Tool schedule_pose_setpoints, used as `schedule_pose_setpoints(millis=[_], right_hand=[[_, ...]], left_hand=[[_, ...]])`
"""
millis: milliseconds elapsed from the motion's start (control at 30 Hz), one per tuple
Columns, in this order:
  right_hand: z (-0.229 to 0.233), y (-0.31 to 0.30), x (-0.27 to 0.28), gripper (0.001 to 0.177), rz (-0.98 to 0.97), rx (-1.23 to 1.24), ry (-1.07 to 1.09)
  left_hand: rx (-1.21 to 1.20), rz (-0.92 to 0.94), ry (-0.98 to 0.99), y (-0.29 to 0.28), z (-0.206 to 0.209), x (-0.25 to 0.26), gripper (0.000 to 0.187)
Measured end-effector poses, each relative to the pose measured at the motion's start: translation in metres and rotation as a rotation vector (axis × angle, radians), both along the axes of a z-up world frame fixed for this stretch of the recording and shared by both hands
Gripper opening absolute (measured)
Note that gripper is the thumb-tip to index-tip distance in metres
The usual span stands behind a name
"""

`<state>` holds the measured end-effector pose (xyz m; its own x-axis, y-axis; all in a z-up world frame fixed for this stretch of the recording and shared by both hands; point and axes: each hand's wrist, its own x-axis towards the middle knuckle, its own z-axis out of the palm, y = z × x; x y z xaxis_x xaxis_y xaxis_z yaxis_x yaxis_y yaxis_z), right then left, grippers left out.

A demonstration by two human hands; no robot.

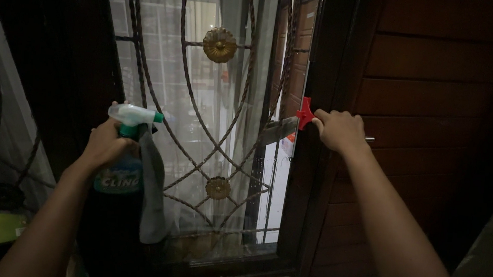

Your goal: The person is cleaning a glass window using a spray bottle, a squeegee, and a cloth.

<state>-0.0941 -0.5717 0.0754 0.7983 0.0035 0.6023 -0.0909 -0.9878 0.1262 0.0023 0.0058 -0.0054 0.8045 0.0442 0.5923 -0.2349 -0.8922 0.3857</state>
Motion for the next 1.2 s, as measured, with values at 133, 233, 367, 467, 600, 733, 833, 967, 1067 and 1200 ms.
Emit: schedule_pose_setpoints(millis=[133,233,367,467,600,733,833,967,1067,1200], right_hand=[[0.000,-0.001,0.002,0.040,-0.004,-0.005,0.010],[0.000,-0.002,0.002,0.040,-0.001,-0.002,0.006],[-0.003,-0.005,0.005,0.040,0.011,-0.006,-0.004],[-0.002,-0.005,0.007,0.040,0.014,-0.042,-0.009],[-0.013,-0.012,0.012,0.040,0.029,-0.118,-0.059],[-0.007,-0.006,-0.010,0.039,0.076,-0.199,-0.131],[-0.002,0.013,-0.045,0.042,0.202,-0.175,-0.159],[-0.001,0.053,-0.093,0.037,0.538,-0.058,-0.117],[-0.005,0.088,-0.122,0.033,0.733,0.021,-0.107],[-0.024,0.119,-0.159,0.031,0.957,-0.001,-0.194]], left_hand=[[0.054,-0.010,-0.002,0.002,-0.002,0.003,0.071],[0.001,-0.033,-0.021,0.002,-0.001,0.001,0.082],[-0.118,-0.054,-0.010,0.016,-0.008,0.014,0.063],[-0.241,-0.113,0.045,0.010,0.001,0.001,0.046],[-0.157,-0.205,-0.186,0.004,-0.011,0.003,0.044],[-0.313,-0.314,-0.286,-0.019,-0.018,-0.036,0.046],[-0.684,-0.411,-0.072,-0.044,-0.018,-0.069,0.038],[-0.689,-0.382,0.052,-0.073,-0.016,-0.086,0.030],[-0.668,-0.451,-0.073,-0.094,-0.001,-0.093,0.034],[-0.587,-0.375,-0.002,-0.127,0.018,-0.123,0.031]])
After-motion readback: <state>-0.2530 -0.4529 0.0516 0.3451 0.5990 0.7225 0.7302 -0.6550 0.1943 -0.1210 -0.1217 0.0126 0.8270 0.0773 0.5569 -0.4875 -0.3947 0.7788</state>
